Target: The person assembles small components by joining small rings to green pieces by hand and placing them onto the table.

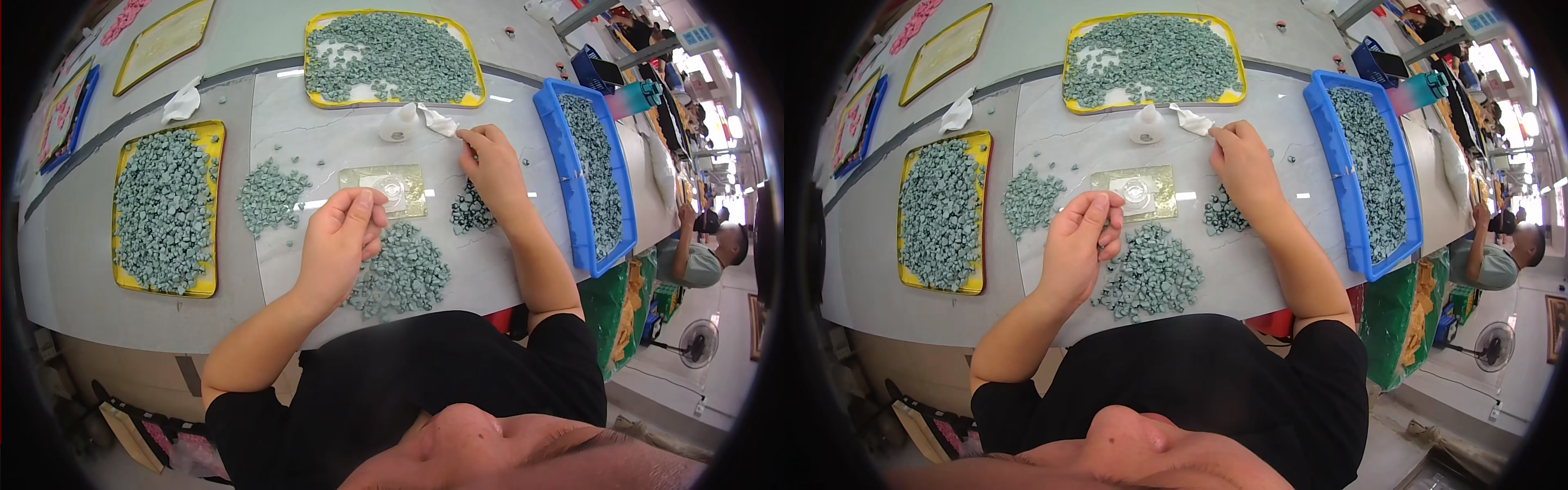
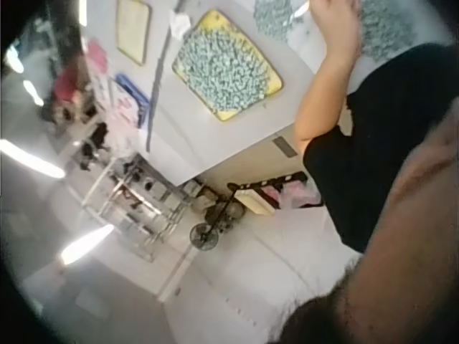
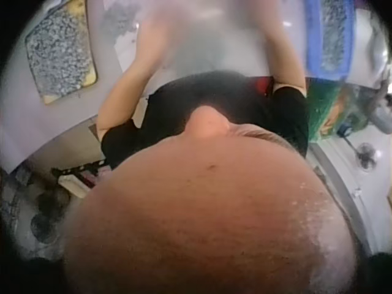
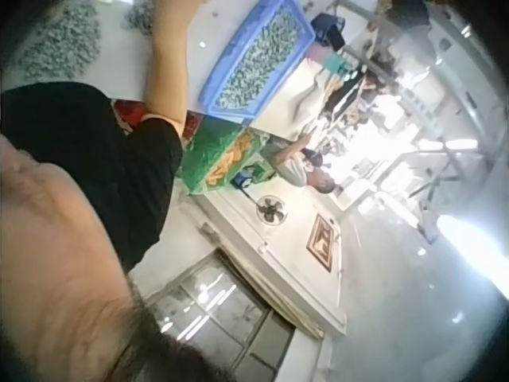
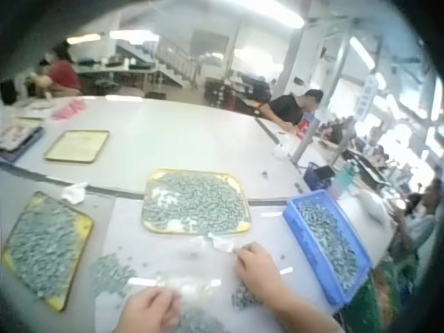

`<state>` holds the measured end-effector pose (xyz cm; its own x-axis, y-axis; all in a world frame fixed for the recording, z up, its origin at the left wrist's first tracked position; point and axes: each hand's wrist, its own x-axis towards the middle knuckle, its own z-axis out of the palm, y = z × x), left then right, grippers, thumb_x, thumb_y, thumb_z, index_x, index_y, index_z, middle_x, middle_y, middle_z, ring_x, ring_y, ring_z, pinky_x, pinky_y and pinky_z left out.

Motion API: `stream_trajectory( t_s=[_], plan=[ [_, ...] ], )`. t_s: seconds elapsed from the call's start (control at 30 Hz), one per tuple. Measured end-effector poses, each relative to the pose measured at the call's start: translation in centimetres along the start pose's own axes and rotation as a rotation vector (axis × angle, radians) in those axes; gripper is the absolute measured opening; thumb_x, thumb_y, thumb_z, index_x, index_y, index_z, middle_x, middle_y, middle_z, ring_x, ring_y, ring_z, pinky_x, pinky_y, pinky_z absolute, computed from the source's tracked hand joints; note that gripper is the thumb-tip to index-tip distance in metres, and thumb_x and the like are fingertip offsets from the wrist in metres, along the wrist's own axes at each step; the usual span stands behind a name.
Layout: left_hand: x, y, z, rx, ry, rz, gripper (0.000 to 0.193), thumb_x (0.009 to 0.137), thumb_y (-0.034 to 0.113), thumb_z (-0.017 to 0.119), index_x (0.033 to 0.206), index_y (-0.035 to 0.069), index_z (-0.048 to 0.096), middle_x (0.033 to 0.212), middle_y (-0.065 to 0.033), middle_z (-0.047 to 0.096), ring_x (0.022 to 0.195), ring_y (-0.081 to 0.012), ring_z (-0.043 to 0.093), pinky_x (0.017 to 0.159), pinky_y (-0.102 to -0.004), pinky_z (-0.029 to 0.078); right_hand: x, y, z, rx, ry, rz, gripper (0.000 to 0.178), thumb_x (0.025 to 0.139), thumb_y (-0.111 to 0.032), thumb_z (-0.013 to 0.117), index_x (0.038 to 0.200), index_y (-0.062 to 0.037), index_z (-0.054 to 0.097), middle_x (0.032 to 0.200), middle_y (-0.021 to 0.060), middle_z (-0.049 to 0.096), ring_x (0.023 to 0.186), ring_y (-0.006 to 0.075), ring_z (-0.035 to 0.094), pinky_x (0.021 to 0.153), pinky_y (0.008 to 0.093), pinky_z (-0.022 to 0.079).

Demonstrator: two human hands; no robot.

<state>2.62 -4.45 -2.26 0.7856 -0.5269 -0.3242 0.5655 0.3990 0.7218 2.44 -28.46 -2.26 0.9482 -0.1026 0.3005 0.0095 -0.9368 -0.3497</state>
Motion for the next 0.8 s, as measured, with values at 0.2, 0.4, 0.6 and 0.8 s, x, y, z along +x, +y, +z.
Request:
stream_trajectory(
  t_s=[0.2,0.4,0.6,0.8],
  plan=[
    [-0.4,-0.3,0.3,0.054,-0.075,-0.101,0.025,0.096,0.018,0.046,0.103,-0.003,0.057,0.075,0.0,0.049,0.053,-0.0039,0.033,0.046,-0.0183,0.03,-2.0,-4.9,-1.6,0.502,-0.195,0.002,0.019,0.078,0.005,0.057,0.096,-0.0017,0.064,0.093,0.0078,0.057,0.08,0.0132,0.058,0.065,0.0256,0.047],
    [-0.7,-0.3,0.5,0.056,-0.136,-0.23,0.026,0.096,0.021,0.045,0.099,-0.001,0.057,0.076,-0.0001,0.049,0.054,-0.0046,0.036,0.046,-0.0184,0.029,-3.4,-6.7,-1.0,1.048,-0.248,0.023,0.022,0.079,0.01,0.056,0.1,0.0041,0.06,0.096,0.0089,0.056,0.086,0.0143,0.055,0.07,0.0241,0.05],
    [-0.5,-0.2,-0.5,-0.048,-0.16,-0.191,0.022,0.095,0.02,0.047,0.094,0.0,0.056,0.075,-0.0005,0.049,0.053,-0.0051,0.036,0.045,-0.0188,0.029,-2.9,-7.4,-0.5,0.617,-0.127,-0.296,0.025,0.072,0.006,0.066,0.096,-0.0014,0.065,0.087,0.0093,0.06,0.08,0.0201,0.059,0.067,0.028,0.049],
    [-0.7,0.3,-0.6,0.189,-0.045,-0.07,0.018,0.091,0.018,0.056,0.096,0.001,0.056,0.074,-0.0012,0.053,0.052,-0.0038,0.038,0.046,-0.0174,0.031,-3.0,-7.7,-0.3,0.414,0.029,-0.444,0.025,0.067,0.006,0.07,0.091,-0.0016,0.067,0.086,0.0092,0.064,0.075,0.0228,0.062,0.066,0.029,0.051]
  ],
)
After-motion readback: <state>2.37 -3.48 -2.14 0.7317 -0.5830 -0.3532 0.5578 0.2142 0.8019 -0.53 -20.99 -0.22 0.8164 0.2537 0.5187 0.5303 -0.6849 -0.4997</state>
